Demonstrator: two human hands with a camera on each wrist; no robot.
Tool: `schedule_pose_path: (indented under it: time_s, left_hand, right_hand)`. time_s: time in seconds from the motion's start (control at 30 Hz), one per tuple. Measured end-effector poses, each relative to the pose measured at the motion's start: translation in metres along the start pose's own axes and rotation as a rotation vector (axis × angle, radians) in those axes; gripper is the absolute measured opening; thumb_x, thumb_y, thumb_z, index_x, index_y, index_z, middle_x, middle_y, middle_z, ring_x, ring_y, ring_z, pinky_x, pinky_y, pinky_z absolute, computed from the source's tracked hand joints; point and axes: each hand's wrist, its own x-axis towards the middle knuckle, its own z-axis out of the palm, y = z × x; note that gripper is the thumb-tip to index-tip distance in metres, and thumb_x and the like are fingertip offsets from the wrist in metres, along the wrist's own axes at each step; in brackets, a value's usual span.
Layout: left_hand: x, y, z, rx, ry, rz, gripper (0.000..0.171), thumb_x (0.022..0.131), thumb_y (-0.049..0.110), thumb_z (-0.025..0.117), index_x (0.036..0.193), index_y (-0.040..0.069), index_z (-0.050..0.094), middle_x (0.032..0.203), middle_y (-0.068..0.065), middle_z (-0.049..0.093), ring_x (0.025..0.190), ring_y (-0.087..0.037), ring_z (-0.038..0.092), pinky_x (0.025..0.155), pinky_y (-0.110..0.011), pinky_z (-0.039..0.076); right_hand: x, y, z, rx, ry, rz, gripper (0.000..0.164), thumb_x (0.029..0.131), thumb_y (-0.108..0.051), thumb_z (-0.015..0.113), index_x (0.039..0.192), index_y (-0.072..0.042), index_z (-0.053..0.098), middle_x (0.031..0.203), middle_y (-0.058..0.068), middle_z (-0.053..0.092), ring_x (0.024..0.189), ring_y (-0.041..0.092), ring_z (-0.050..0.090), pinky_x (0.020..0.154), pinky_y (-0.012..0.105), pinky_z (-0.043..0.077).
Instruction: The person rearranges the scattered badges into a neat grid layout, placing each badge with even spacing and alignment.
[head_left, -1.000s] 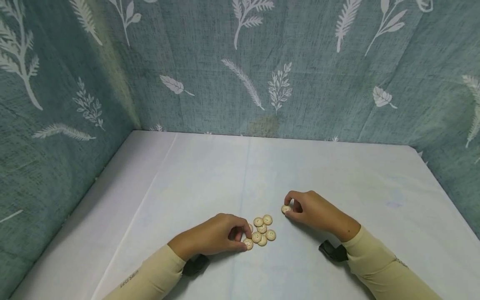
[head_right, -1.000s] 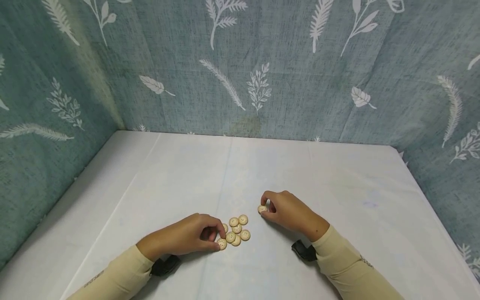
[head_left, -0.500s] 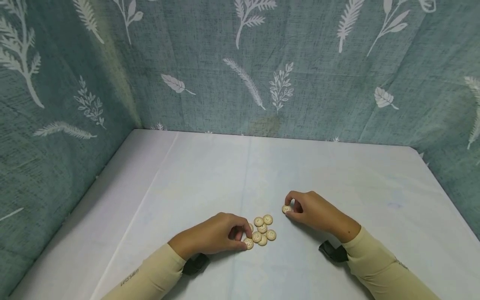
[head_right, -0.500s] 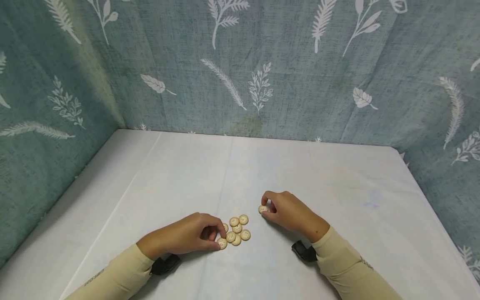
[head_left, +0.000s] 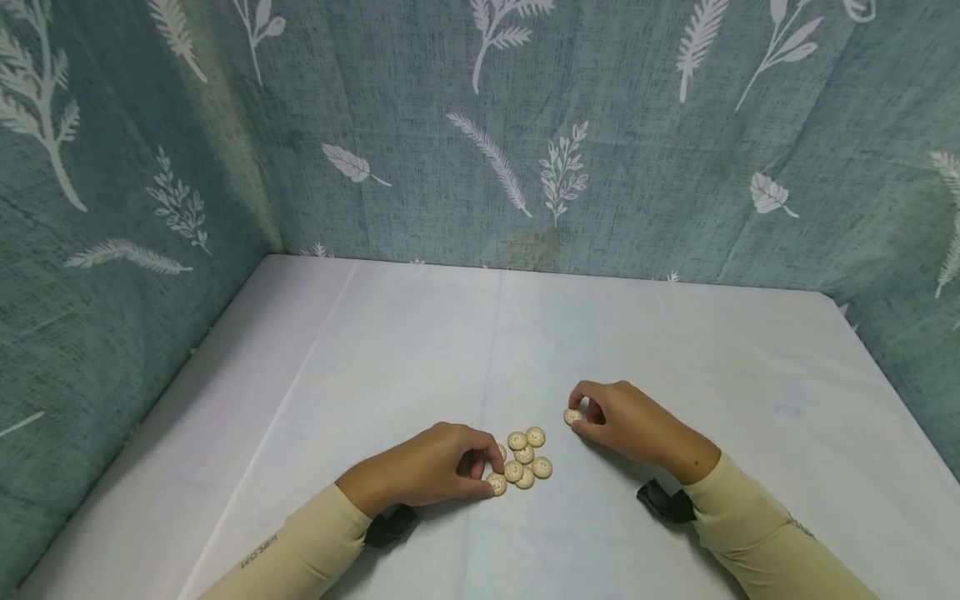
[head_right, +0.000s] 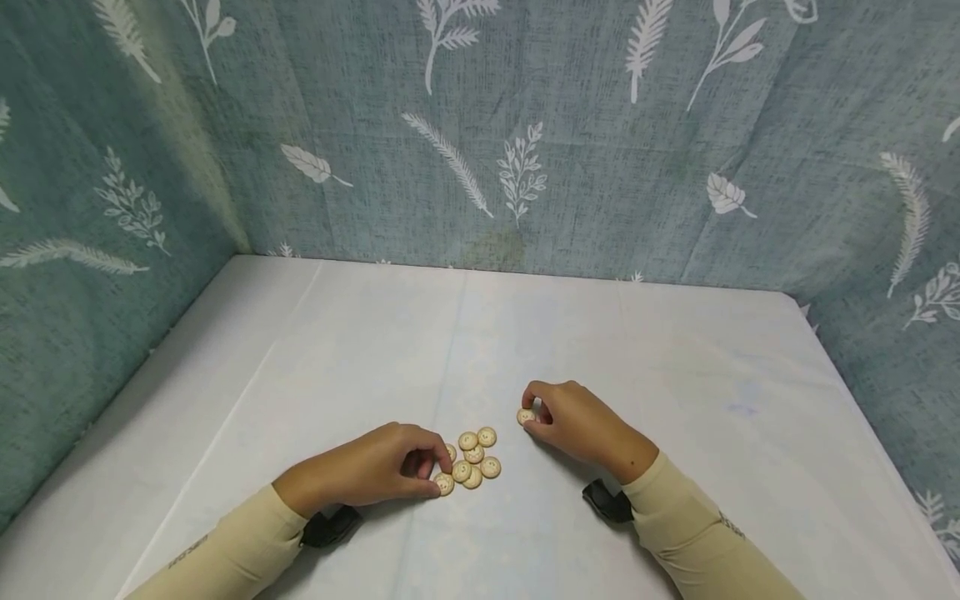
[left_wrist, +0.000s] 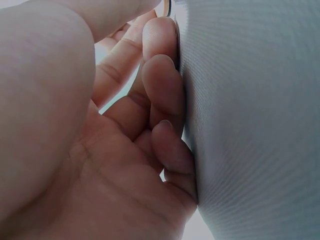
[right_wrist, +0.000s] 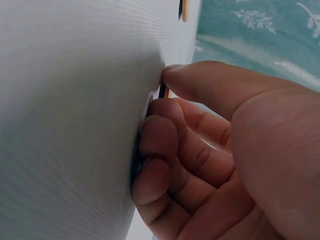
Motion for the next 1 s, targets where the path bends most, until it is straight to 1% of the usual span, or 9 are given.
schedule_pose_path:
  time_s: [0.23,0.5,0.7,1.0]
  left_hand:
    - [-0.0004,-0.0001,-0.0002,-0.009,-0.003,-0.012,0.016,0.086,0.020,0.080,0.096,0.024,0.068,0.072,0.015,0.055,0.064,0.003,0.047,0.060,-0.016,0.043]
    - [0.0001,0.0012,-0.0022,-0.001,0.004,-0.006,0.016,0.086,0.020,0.080,0.096,0.023,0.068,0.072,0.014,0.055,0.064,0.003,0.048,0.060,-0.016,0.043]
    - [0.0001,0.0009,-0.0020,-0.008,-0.008,-0.012,0.016,0.087,0.020,0.079,0.097,0.023,0.068,0.072,0.014,0.055,0.063,0.003,0.048,0.059,-0.016,0.043]
    - [0.0008,0.0008,-0.0008,-0.013,-0.008,-0.013,0.016,0.086,0.019,0.080,0.096,0.023,0.068,0.071,0.013,0.055,0.063,0.003,0.048,0.060,-0.016,0.043]
  right_hand:
    - [0.0010,-0.0001,0.0002,-0.010,0.005,-0.009,0.013,0.093,-0.016,0.070,0.104,-0.013,0.064,0.066,-0.009,0.054,0.058,0.005,0.046,0.055,0.022,0.041]
    - [0.0015,-0.0001,-0.0006,-0.002,0.014,-0.016,0.014,0.092,-0.013,0.071,0.105,-0.013,0.065,0.065,-0.008,0.053,0.057,0.005,0.044,0.054,0.022,0.039]
    - [0.0016,0.0004,0.0003,-0.001,0.004,-0.010,0.015,0.092,-0.014,0.071,0.105,-0.013,0.065,0.064,-0.009,0.051,0.056,0.004,0.043,0.054,0.021,0.038]
    - [0.0008,0.0002,0.0006,-0.008,0.000,-0.012,0.016,0.091,-0.014,0.071,0.106,-0.013,0.065,0.065,-0.009,0.052,0.057,0.005,0.044,0.055,0.022,0.039]
